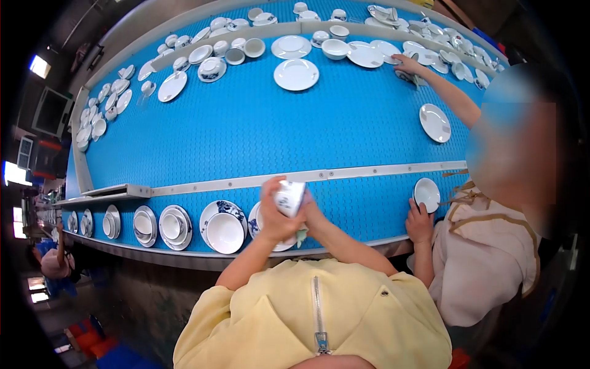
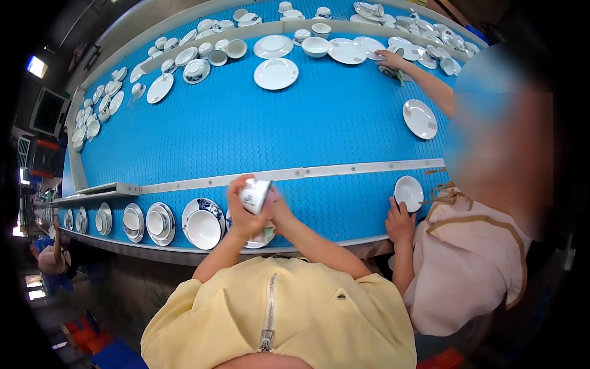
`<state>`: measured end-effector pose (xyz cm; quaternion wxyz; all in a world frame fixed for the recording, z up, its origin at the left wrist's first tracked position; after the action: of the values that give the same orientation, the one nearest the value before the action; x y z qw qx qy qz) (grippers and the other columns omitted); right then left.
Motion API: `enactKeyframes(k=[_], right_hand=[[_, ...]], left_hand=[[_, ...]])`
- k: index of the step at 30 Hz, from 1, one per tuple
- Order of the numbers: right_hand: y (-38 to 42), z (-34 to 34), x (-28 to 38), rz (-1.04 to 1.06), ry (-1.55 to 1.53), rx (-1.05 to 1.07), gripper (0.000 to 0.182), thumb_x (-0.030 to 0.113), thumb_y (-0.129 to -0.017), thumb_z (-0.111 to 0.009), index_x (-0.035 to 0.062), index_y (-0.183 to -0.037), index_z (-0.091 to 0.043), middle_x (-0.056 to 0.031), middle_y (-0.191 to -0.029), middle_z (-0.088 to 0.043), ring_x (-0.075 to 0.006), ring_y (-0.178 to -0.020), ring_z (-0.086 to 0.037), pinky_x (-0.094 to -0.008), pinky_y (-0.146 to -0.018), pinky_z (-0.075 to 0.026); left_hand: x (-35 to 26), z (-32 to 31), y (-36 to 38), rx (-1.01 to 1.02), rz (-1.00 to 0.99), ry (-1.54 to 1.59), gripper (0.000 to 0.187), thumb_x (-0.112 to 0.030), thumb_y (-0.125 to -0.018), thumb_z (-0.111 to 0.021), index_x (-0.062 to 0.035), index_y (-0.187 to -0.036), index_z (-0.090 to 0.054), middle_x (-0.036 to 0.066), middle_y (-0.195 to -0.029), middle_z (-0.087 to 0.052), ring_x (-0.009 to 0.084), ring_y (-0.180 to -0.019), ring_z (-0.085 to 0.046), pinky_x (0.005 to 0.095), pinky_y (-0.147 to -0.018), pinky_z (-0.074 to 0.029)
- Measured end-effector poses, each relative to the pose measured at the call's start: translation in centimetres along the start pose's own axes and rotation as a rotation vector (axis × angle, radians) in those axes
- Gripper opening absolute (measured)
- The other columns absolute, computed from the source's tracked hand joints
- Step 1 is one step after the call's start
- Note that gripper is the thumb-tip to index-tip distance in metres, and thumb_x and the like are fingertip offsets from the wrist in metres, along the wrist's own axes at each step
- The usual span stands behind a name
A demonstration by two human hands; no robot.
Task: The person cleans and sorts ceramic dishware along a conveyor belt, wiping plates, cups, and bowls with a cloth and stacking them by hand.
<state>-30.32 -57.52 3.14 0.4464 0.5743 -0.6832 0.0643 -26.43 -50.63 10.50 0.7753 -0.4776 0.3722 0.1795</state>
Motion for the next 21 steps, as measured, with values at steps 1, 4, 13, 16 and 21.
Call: enactKeyframes(k=[1,4,13,16,21], right_hand=[[0.2,0.1,-0.6,-0.168,0.041,0.049,0.028,0.021,-0.088,-0.047,0.0063,-0.111,-0.051,-0.0043,-0.1,-0.058,-0.0153,-0.089,-0.058,-0.0291,-0.07,-0.05],[2.6,2.2,-1.7,-0.052,0.415,0.431,0.029,0.016,-0.079,-0.061,0.005,-0.105,-0.057,-0.0041,-0.098,-0.059,-0.0133,-0.081,-0.054,-0.0295,-0.074,-0.048],[6.3,13.8,8.1,-0.015,0.323,-0.034,0.027,0.017,-0.077,-0.063,0.0074,-0.102,-0.057,-0.0054,-0.087,-0.061,-0.0136,-0.078,-0.056,-0.0307,-0.065,-0.049],[7.8,17.8,10.8,0.046,0.298,-0.1,0.028,0.015,-0.076,-0.064,0.0078,-0.102,-0.056,-0.0052,-0.085,-0.06,-0.0133,-0.075,-0.059,-0.0292,-0.059,-0.05],[11.4,26.2,14.5,0.519,0.654,-0.412,0.029,0.009,-0.074,-0.067,0.0058,-0.101,-0.055,-0.0062,-0.091,-0.061,-0.0175,-0.085,-0.058,-0.0283,-0.077,-0.046]], left_hand=[[0.8,0.7,0.1,-0.023,0.209,0.146,0.056,-0.006,-0.062,-0.067,-0.003,-0.109,-0.036,0.015,-0.112,-0.048,0.0227,-0.098,-0.05,0.0358,-0.086,-0.041],[5.5,6.7,3.0,-0.223,0.525,0.432,0.042,-0.011,-0.073,-0.052,-0.0037,-0.113,-0.043,0.012,-0.111,-0.05,0.0226,-0.103,-0.05,0.0354,-0.087,-0.042],[3.7,12.7,6.1,0.118,0.245,-0.683,0.039,-0.011,-0.078,-0.063,0.0028,-0.113,-0.054,0.016,-0.109,-0.057,0.0256,-0.103,-0.052,0.0317,-0.088,-0.039],[3.1,9.0,4.0,-0.073,0.403,-0.451,0.053,-0.01,-0.072,-0.067,0.0019,-0.119,-0.048,0.019,-0.116,-0.051,0.0327,-0.111,-0.046,0.0357,-0.094,-0.036],[4.7,-2.0,4.7,0.671,0.415,-0.78,0.06,-0.026,-0.07,-0.07,0.0047,-0.116,-0.048,0.026,-0.112,-0.051,0.0389,-0.106,-0.048,0.0416,-0.089,-0.04]])
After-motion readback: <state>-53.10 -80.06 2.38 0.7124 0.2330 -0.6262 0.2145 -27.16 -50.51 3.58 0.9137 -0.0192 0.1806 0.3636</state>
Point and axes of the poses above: each hand's wrist, its own y-axis away from the middle knuckle, its own z-axis out of the back of the hand, x = y × z, the point moved 4 cm from there along -y, towards the middle knuckle
